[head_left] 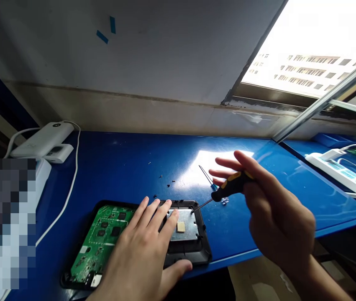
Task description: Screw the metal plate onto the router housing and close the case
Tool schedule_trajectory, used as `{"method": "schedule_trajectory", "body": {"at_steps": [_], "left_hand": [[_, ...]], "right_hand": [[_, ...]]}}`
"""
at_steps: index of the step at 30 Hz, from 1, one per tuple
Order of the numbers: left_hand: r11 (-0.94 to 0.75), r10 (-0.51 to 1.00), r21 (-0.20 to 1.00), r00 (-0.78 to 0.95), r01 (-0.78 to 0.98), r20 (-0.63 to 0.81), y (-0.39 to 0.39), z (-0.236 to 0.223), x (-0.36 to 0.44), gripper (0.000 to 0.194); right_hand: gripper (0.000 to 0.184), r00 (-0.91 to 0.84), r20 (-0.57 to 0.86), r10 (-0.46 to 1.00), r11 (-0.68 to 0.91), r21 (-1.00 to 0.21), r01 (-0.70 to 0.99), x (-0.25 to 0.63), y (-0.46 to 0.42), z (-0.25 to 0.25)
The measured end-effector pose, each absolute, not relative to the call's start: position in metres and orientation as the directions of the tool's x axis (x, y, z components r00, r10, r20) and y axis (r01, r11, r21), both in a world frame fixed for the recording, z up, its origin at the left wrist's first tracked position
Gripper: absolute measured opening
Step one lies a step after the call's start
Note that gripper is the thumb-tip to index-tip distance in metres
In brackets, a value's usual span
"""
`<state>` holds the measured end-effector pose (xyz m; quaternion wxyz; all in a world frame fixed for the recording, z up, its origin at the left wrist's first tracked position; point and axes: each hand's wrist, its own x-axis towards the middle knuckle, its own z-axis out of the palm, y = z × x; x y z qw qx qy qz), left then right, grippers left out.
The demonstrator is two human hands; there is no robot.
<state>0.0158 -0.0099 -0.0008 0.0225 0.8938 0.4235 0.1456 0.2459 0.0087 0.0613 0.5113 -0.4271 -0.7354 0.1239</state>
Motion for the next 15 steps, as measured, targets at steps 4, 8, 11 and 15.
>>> {"method": "schedule_trajectory", "body": {"at_steps": [4,8,11,15], "left_hand": [[-0.649,0.755,0.153,0.604,0.746,0.255,-0.012,-0.003,0.014,0.075],[-0.653,0.75,0.143,0.609,0.744,0.257,-0.013,-0.004,0.014,0.076],[-0.642,0.762,0.165,0.599,0.749,0.246,-0.012,-0.004,0.015,0.074],[-0.616,0.785,0.21,0.567,0.759,0.25,-0.012,-0.004,0.015,0.071]], "right_hand": [[0.052,-0.156,0.716,0.68,0.645,-0.483,0.592,0.245,0.012,0.069],[0.029,-0.165,0.796,0.582,0.704,-0.391,0.593,0.245,0.019,0.067],[0.029,-0.155,0.735,0.66,0.684,-0.503,0.528,0.243,0.015,0.064],[0.047,-0.172,0.638,0.75,0.621,-0.592,0.513,0.24,0.006,0.065]]}}
